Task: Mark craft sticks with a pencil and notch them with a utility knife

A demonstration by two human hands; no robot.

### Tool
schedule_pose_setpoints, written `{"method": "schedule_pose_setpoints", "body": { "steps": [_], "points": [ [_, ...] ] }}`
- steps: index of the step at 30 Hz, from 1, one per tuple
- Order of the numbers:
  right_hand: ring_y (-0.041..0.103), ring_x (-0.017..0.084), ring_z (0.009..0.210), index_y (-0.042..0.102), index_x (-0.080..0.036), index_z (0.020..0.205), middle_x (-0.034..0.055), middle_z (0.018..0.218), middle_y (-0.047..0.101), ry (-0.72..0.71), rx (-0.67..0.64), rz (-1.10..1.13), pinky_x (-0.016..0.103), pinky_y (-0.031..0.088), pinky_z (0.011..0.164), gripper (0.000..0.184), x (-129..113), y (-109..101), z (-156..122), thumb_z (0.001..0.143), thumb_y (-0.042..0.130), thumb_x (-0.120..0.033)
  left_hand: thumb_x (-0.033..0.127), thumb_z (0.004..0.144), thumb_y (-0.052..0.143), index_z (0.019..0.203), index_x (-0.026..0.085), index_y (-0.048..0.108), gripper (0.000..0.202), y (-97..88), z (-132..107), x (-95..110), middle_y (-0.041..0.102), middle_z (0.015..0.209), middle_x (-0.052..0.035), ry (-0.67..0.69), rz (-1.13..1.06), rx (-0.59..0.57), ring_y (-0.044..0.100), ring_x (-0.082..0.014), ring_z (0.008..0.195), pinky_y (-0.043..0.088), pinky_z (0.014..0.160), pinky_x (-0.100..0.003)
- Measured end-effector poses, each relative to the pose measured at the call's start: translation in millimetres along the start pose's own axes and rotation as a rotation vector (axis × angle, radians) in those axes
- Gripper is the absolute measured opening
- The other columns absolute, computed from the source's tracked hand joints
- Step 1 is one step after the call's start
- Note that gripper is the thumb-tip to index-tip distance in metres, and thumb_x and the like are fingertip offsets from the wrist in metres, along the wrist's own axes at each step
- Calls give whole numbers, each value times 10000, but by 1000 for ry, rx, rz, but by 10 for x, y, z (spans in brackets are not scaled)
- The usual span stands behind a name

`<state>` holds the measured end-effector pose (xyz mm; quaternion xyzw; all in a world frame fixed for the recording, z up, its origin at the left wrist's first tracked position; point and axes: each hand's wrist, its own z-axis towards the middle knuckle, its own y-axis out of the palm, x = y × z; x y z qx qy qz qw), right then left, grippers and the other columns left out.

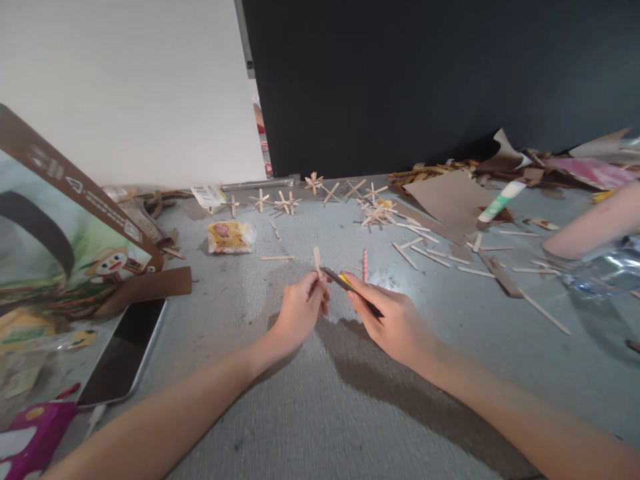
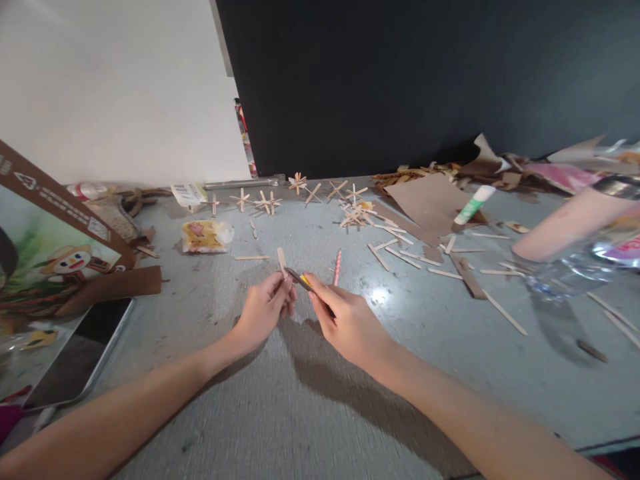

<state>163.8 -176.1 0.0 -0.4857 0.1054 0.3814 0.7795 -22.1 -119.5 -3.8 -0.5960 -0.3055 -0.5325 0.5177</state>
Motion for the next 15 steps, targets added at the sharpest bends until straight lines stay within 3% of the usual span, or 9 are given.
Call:
{"method": "schedule_pose_setpoints", "body": {
  "steps": [8, 15],
  "points": [
    [725, 199, 749, 631, -122, 1406, 142, 976, 787, -12, 10, -51, 304, 526, 655, 448, -9, 8, 8, 1059, 398, -281, 412, 1016, 448, 764, 203, 560, 346, -7, -6, -5, 570, 575, 27, 16, 27, 23, 549, -114, 495, 412, 548, -247],
    [694, 211, 656, 655, -129, 1399, 130, 842, 767, 32, 10, -137, 319, 490, 599, 468, -88, 37, -18, 1051, 386, -286, 319, 1007, 451, 780, 198, 605, 300, -12, -18, 20, 599, 614, 20, 48, 84, 54, 547, -110, 502, 424, 557, -241]
  ]
}}
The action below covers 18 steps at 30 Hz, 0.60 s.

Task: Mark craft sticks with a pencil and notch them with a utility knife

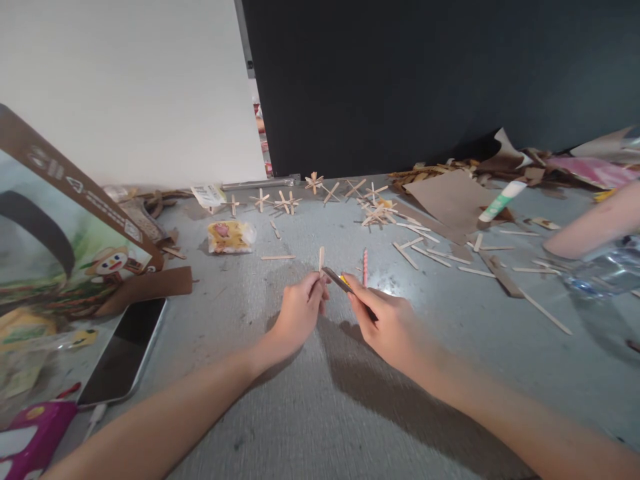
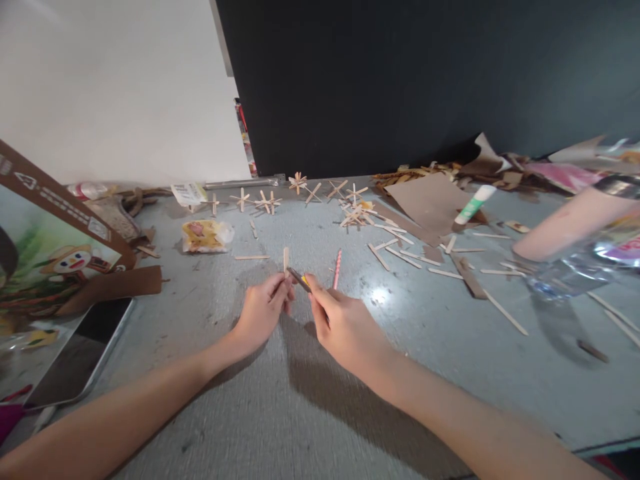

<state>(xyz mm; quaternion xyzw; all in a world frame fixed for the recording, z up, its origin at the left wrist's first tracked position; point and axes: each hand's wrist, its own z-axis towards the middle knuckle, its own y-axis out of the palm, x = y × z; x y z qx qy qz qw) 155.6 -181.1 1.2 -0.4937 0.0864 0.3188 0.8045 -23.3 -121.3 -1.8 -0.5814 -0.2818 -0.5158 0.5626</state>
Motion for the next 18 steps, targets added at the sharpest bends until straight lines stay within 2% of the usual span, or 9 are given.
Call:
{"method": "schedule_pose_setpoints", "body": {
  "steps": [6, 11, 18],
  "points": [
    [660, 196, 581, 688, -101, 1360, 139, 800, 767, 51, -10, 36, 311, 467, 569, 484, -76, -50, 26, 1037, 395, -312, 345, 1008, 461, 771, 198, 614, 318, -2, -9, 15, 568, 559, 25, 21, 41, 15, 533, -123, 499, 426, 569, -247],
    [508, 140, 422, 712, -81, 1326, 101, 672, 726, 110, -17, 77, 285, 394, 486, 502, -131, -77, 50, 1014, 405, -326, 358, 1007, 457, 721, 204, 582, 348, -9, -5, 44, 554, 529, 29, 12, 79, 15, 537, -126, 502, 417, 584, -251],
    [363, 114, 379, 695, -61, 1338, 30, 547, 618, 126, -48, 135, 267, 311, 440, 518, -179, -40, 61, 997, 389, -302, 354, 1014, 431, 725, 205, 530, 340, 19, -25, 14, 585, 569, 25, 14, 47, 27, 547, -114, 493, 406, 551, -243]
  ]
}}
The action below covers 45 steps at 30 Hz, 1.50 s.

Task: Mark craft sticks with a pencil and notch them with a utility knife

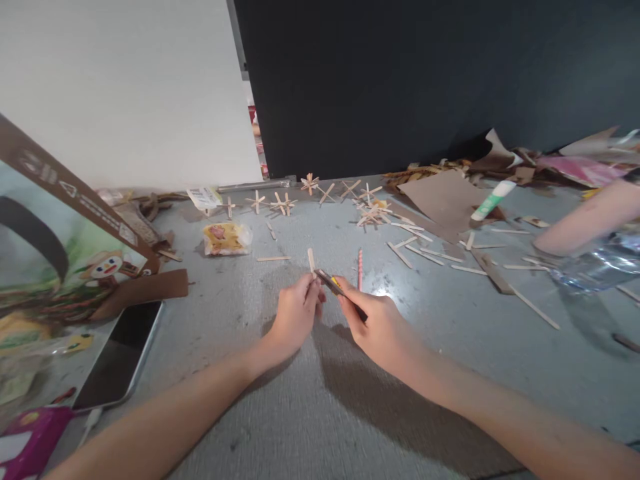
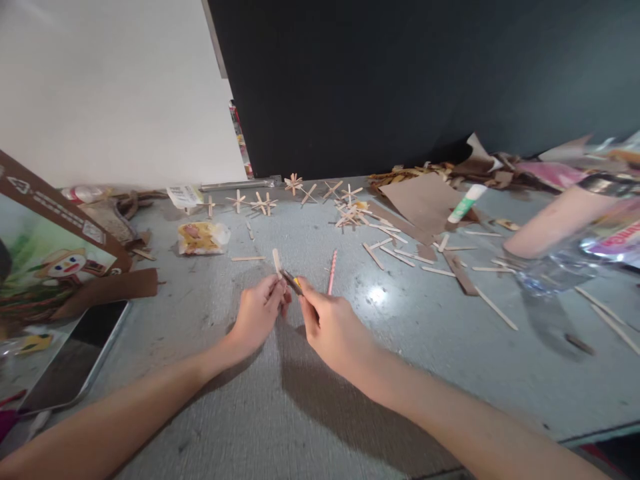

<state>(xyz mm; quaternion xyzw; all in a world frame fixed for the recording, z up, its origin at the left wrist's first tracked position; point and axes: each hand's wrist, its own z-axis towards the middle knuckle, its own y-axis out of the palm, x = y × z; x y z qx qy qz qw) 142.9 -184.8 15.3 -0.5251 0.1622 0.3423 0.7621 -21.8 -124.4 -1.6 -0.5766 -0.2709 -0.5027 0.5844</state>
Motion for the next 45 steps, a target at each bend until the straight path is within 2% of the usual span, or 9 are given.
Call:
{"method": "schedule_pose_setpoints", "body": {
  "steps": [5, 10, 18, 26, 31, 35, 40, 45],
  "points": [
    [322, 114, 396, 691, -72, 1346, 16, 539, 584, 7, -3, 33, 270, 302, 451, 521, 1, 6, 15, 997, 388, -313, 339, 1015, 427, 728, 209, 524, 329, -7, 13, -17, 571, 568, 25, 32, 16, 20, 537, -113, 499, 405, 548, -238],
    [284, 106, 423, 687, -63, 1357, 3, 556, 548, 111, -46, 157, 268, 275, 441, 552, 16, -9, 17, 988, 411, -367, 315, 1007, 422, 732, 209, 525, 312, -22, 23, 2, 566, 577, 26, 26, 41, 10, 546, -118, 509, 405, 575, -246],
    [353, 101, 465, 669, -103, 1371, -33, 611, 473, 217, -100, 411, 251, 330, 450, 547, 5, 11, 20, 1009, 436, -440, 372, 1014, 421, 748, 213, 497, 319, 6, 36, -40, 562, 581, 32, 17, -47, -16, 515, -107, 506, 373, 541, -235],
    [405, 61, 329, 646, -177, 1382, -33, 691, 554, 370, -150, 686, 223, 345, 316, 531, 37, 88, -26, 1011, 495, -526, 411, 1027, 424, 748, 212, 500, 351, -3, 43, -33, 553, 574, 31, 6, -104, -37, 524, -109, 503, 373, 525, -235],
    [359, 47, 328, 639, -171, 1399, -37, 671, 558, 444, -143, 838, 216, 391, 299, 559, 20, 138, -28, 980, 558, -531, 359, 1026, 431, 737, 211, 503, 333, -13, 40, 4, 556, 571, 34, 22, -69, 0, 521, -102, 497, 383, 535, -234],
    [324, 54, 351, 576, -151, 1473, -49, 643, 533, 494, -155, 947, 233, 434, 298, 655, -53, 131, -19, 945, 599, -538, 313, 1015, 423, 730, 214, 491, 310, -3, 39, 0, 559, 584, 34, 15, -89, 23, 524, -97, 489, 390, 514, -226],
    [371, 58, 371, 606, -181, 1449, -42, 678, 545, 425, -52, 867, 224, 416, 333, 601, -49, 104, -44, 964, 581, -535, 364, 1019, 446, 789, 209, 520, 287, 7, 38, 8, 583, 640, 32, 41, -128, 20, 529, -85, 480, 393, 504, -219],
    [398, 70, 400, 681, -204, 1370, -32, 675, 543, 280, 5, 577, 224, 373, 381, 471, 16, 103, -73, 1006, 527, -461, 395, 1021, 437, 763, 212, 499, 322, 6, 34, 8, 582, 639, 32, 37, -127, 14, 534, -85, 481, 404, 523, -223]
  ]
}}
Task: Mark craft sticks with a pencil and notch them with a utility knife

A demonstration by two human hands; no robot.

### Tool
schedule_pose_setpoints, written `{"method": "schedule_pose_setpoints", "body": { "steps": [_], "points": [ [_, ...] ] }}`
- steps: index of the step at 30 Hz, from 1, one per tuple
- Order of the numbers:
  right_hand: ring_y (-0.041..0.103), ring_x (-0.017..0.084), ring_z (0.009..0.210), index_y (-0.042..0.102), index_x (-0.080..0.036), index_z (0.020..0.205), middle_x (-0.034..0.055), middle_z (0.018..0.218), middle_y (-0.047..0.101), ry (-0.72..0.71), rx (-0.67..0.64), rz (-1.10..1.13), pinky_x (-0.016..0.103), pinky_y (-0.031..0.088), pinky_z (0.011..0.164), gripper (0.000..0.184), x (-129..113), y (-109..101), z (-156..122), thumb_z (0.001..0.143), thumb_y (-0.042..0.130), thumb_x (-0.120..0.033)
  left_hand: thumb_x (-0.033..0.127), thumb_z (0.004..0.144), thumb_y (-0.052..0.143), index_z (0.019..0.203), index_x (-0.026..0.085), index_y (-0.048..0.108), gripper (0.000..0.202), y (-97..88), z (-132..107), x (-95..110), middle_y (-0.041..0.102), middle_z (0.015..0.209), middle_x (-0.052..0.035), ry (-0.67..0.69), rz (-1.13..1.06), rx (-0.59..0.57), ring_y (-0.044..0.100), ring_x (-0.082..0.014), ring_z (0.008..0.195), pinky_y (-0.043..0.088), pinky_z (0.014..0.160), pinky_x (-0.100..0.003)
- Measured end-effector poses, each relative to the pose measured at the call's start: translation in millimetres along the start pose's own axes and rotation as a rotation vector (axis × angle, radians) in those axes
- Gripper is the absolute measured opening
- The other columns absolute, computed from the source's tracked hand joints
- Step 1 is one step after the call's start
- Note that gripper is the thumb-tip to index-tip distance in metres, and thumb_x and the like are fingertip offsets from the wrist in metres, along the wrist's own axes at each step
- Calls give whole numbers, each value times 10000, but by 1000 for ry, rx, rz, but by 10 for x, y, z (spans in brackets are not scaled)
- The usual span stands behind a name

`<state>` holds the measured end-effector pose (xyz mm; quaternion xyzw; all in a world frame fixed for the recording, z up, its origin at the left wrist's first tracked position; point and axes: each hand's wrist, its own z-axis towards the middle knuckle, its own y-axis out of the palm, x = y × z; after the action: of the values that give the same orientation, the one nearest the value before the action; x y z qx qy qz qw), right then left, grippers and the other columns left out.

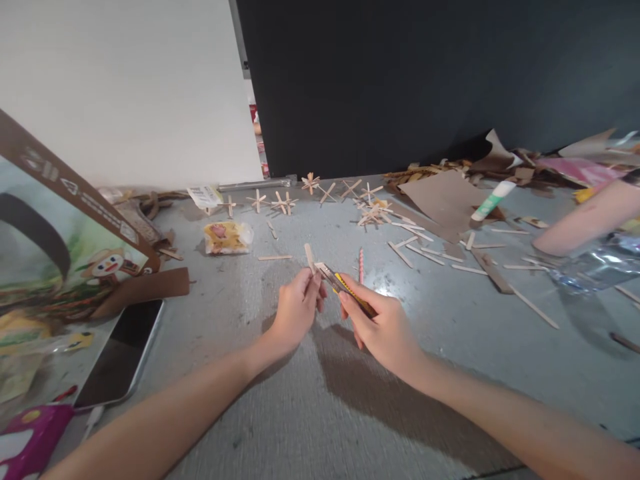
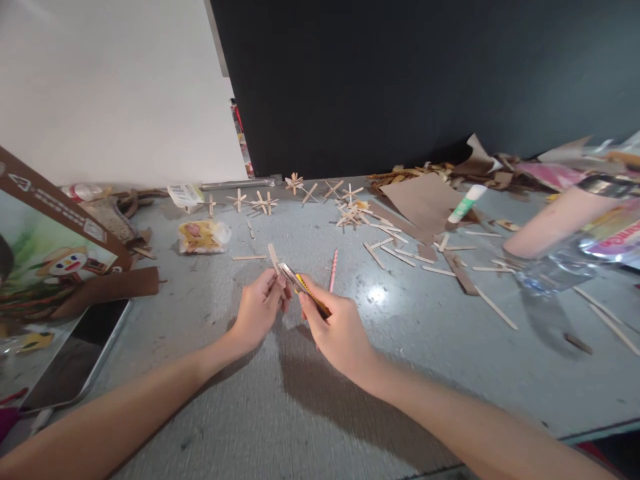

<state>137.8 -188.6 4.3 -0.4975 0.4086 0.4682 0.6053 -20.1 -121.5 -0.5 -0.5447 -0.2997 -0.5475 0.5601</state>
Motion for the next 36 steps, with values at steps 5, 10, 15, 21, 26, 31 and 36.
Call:
{"method": "schedule_pose_setpoints", "body": {
  "steps": [5, 10, 15, 21, 26, 31, 36],
  "points": [
    [389, 103, 456, 723, -192, 1317, -9, 655, 576, -104, 31, -197, 245, 383, 441, 440, -14, -4, 20, 1004, 502, -408, 407, 1023, 434, 756, 214, 500, 336, -1, -14, 10, 580, 640, 28, 7, 8, 9, 534, -95, 497, 420, 545, -231],
    [527, 147, 571, 724, -150, 1323, 50, 708, 687, -198, 61, -324, 272, 470, 578, 458, -14, -19, 50, 999, 498, -382, 429, 1022, 446, 747, 213, 507, 356, -6, -18, 12, 588, 644, 21, 5, 21, 11, 539, -99, 510, 416, 549, -229],
    [498, 133, 522, 711, -143, 1348, 80, 779, 726, -203, 19, -358, 284, 463, 548, 476, -20, -51, 71, 991, 492, -369, 370, 1023, 446, 741, 209, 523, 333, -23, -11, -1, 566, 592, 29, 3, 80, 11, 529, -105, 497, 399, 550, -227],
    [369, 60, 330, 589, -170, 1481, -18, 695, 591, 134, -160, -1, 228, 351, 313, 575, -44, -95, 98, 995, 510, -468, 343, 1014, 439, 726, 207, 515, 327, -50, -5, 11, 546, 559, 37, -21, 124, -10, 516, -109, 500, 379, 560, -231],
    [311, 45, 349, 637, -169, 1383, -38, 671, 549, 265, -206, 279, 210, 381, 292, 523, -111, -78, 119, 960, 590, -473, 336, 1009, 442, 735, 207, 522, 314, -53, 11, 14, 555, 576, 35, -6, 129, -4, 516, -109, 510, 382, 569, -239],
    [322, 57, 388, 683, -187, 1098, -27, 692, 562, 319, -200, 426, 227, 372, 305, 357, -177, -64, 116, 912, 649, -490, 349, 1000, 449, 740, 209, 513, 302, -36, 22, -3, 558, 596, 33, 5, 93, 2, 520, -107, 528, 392, 566, -236],
    [405, 79, 425, 633, -203, 971, -46, 668, 522, 148, -105, 366, 258, 389, 403, 341, -150, -77, 132, 905, 636, -538, 471, 999, 468, 890, 202, 572, 308, -16, 22, -3, 582, 671, 29, -32, -40, -27, 514, -95, 502, 397, 524, -234]
  ]
}}
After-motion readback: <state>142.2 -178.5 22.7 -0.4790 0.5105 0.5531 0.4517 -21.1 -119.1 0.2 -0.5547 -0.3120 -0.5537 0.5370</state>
